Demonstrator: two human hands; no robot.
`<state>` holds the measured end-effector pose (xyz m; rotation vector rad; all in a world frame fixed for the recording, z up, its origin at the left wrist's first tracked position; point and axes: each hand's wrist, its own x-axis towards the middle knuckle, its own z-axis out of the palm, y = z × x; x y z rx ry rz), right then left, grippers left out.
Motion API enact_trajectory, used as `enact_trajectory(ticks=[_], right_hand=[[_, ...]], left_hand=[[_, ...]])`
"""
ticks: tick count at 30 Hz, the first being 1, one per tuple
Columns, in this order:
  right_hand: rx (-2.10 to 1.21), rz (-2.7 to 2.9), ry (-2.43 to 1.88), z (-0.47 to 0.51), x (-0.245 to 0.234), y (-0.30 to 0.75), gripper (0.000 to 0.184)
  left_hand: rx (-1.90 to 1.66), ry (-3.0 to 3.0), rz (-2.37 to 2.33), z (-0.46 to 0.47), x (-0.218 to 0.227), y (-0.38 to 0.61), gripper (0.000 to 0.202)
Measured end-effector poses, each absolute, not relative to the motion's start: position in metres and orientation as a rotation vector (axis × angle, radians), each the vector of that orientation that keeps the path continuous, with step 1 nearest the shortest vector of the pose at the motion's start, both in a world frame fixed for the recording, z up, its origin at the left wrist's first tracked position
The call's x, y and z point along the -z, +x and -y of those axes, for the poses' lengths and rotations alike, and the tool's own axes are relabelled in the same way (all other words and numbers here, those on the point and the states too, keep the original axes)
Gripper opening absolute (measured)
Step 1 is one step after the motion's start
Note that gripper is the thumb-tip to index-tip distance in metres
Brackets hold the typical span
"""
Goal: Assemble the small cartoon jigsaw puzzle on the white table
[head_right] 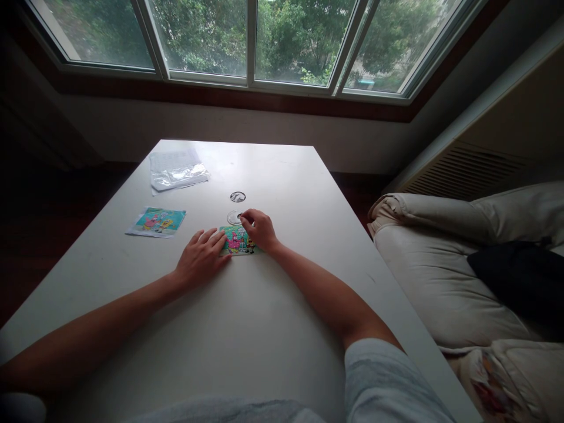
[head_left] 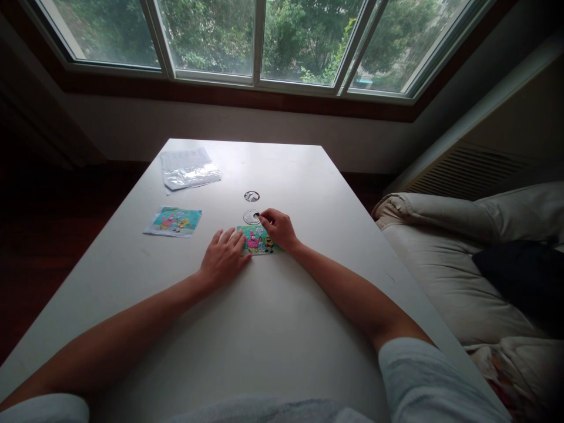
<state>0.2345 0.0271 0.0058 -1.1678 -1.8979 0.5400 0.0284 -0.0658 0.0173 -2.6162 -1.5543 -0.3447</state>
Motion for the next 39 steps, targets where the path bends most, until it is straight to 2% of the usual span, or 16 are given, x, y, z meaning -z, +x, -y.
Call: enact_trajectory(ticks=[7,11,15,19,29,39], right_hand=[[-0.314,2.306,-1.103,-0.030,-0.024,0.243,0.014],[-0.256,2.366,-1.129,-0.022,-0.032,0.245,0.030],[-0.170,2.433,-1.252,0.002,-0.023,0.240,0.057],[-0.206,2.485,-1.376,0.025,-0.007,0.238,0.068],[-0.194,2.616,-1.392,0.039,0.002,0.277,0.067],[-0.095,2.582,-1.592,-0.038,0.006,0.351,0.068]], left_hand=[[0.265,-2.690,1.579,0.075,-0.010,0.026,0.071],[0.260,-2.728,1.591,0.077,-0.004,0.024,0.080],[0.283,-2.734,1.596,0.076,0.001,0.023,0.083],[0.350,-2.694,1.617,0.072,0.005,0.021,0.084],[0.304,-2.654,1.755,0.050,0.005,0.007,0.082],[0.077,-2.704,1.743,0.030,-0.003,-0.002,0.082]])
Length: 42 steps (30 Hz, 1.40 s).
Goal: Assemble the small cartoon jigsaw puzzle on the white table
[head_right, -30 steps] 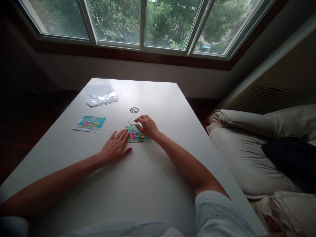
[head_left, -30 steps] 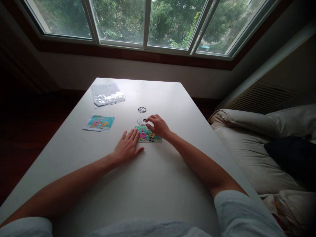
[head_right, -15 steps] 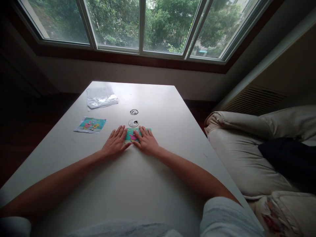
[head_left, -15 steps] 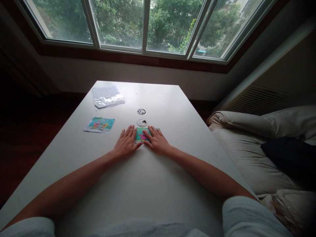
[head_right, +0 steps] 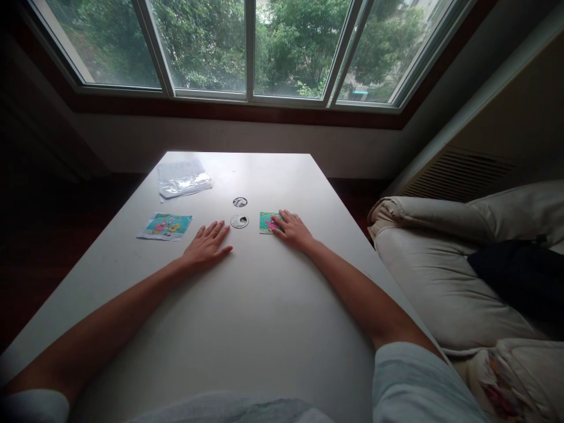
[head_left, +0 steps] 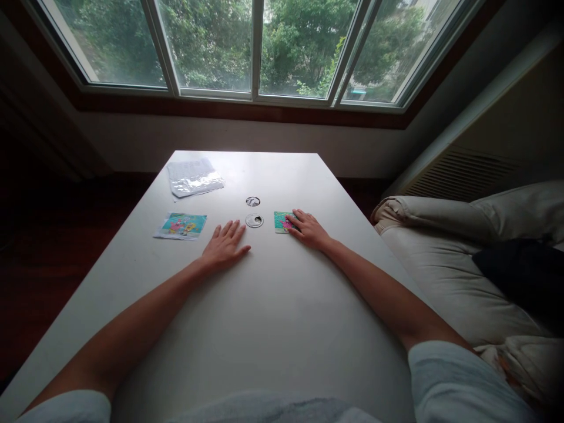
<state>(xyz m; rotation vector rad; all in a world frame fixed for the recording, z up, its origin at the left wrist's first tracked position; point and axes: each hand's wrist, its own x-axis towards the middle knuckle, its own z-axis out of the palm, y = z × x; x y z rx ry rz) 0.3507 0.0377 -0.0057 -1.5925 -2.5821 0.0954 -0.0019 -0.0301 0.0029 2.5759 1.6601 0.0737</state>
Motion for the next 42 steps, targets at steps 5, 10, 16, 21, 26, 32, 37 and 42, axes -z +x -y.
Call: enact_trajectory(ticks=[5,10,16,21,26,32,37,42], right_hand=[[-0.101,2.607,-1.539,-0.069,0.003,0.353,0.064],[-0.042,2.489,-1.546,-0.075,-0.001,0.336,0.050],[-0.151,2.325,-1.815,-0.057,0.007,0.299,0.066],[-0.188,2.364,-1.907,-0.056,0.009,0.294,0.076],[-0.187,2.369,-1.902,-0.058,0.006,0.301,0.075],[-0.170,2.363,-1.880,-0.059,0.006,0.307,0.073],[-0.092,2.353,-1.859,-0.055,0.004,0.305,0.071],[-0.058,2.474,-1.571,-0.030,-0.002,0.282,0.073]], left_hand=[[-0.079,2.595,-1.619,0.017,-0.002,-0.007,0.085],[-0.071,2.575,-1.638,-0.007,-0.001,-0.010,0.089],[-0.061,2.570,-1.648,-0.026,-0.001,-0.007,0.090],[-0.078,2.576,-1.653,-0.026,-0.002,-0.006,0.095],[-0.096,2.568,-1.665,-0.023,-0.003,-0.004,0.097],[-0.107,2.548,-1.703,-0.022,-0.004,-0.001,0.092],[-0.131,2.543,-1.724,-0.020,-0.006,0.000,0.089],[-0.210,2.627,-1.656,-0.018,-0.011,0.001,0.084]])
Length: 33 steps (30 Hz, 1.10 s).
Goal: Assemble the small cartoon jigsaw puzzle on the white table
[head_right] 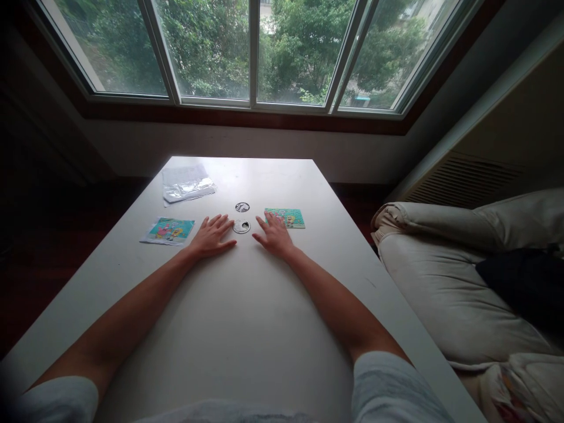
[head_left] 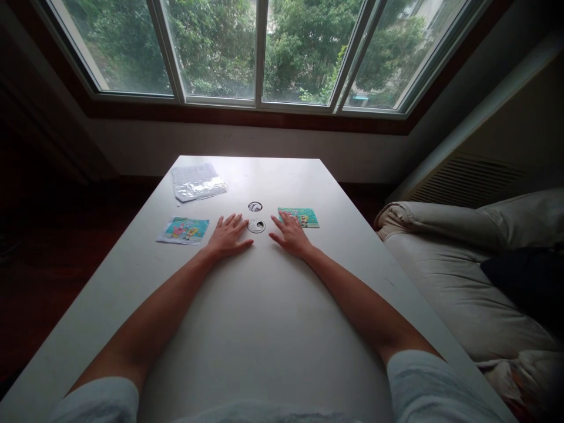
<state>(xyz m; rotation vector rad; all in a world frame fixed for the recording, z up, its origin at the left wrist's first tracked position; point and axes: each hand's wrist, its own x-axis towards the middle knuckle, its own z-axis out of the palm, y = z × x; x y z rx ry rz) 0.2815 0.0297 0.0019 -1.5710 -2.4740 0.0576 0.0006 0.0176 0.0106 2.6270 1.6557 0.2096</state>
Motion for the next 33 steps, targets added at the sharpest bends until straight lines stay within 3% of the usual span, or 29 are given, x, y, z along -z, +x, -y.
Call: enact_trajectory(ticks=[7,12,33], right_hand=[[-0.189,2.681,-1.245,-0.007,-0.013,0.263,0.086],[-0.205,2.721,-1.195,-0.004,-0.013,0.264,0.085],[-0.233,2.763,-1.311,0.001,-0.010,0.257,0.090]], left_hand=[[-0.171,2.674,-1.431,-0.014,-0.013,-0.010,0.086],[-0.121,2.681,-1.428,-0.012,-0.012,-0.008,0.089],[-0.050,2.666,-1.459,-0.008,-0.010,-0.004,0.092]])
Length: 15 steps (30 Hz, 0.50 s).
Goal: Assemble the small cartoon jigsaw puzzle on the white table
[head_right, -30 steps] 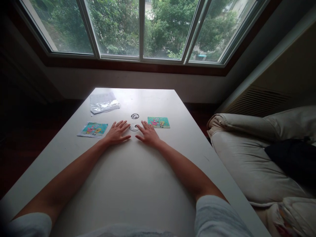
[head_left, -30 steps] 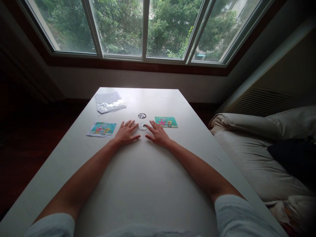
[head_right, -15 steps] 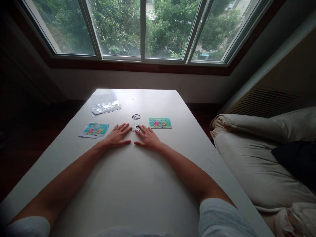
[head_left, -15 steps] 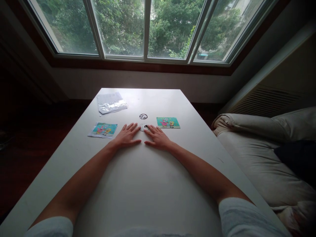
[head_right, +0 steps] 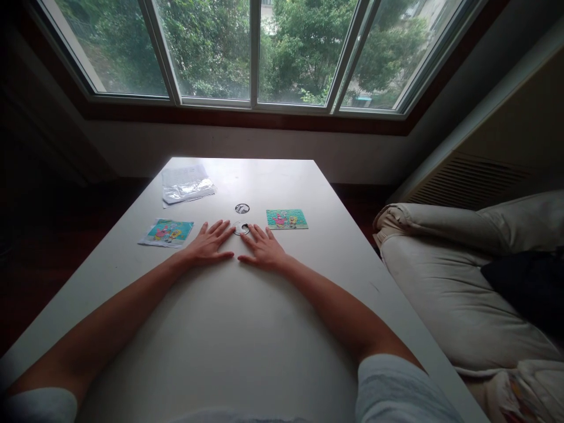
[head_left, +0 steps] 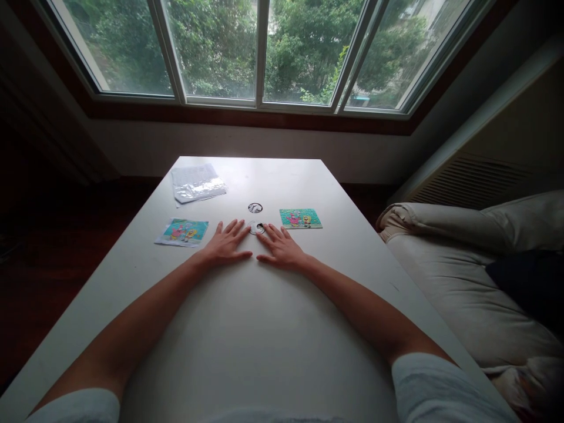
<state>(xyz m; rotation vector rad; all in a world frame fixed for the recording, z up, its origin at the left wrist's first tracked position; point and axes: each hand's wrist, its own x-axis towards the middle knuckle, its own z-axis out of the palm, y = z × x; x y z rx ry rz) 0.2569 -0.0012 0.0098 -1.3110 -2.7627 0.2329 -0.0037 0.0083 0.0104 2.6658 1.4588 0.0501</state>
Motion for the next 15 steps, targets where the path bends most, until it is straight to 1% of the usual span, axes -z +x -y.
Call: enact_trajectory(ticks=[5,9,15], right_hand=[[-0.246,2.752,-1.323,0.0007,-0.0094,0.2558,0.088],[-0.214,2.725,-1.369,-0.0015,-0.0081,0.2547,0.092],[-0.199,2.723,-1.367,-0.0048,-0.0076,0.2562,0.091]], left_hand=[[-0.044,2.632,-1.478,-0.0072,-0.0086,-0.0013,0.091],[-0.073,2.647,-1.479,-0.0044,-0.0080,-0.0007,0.090],[-0.100,2.629,-1.559,-0.0042,-0.0071,0.0006,0.089]])
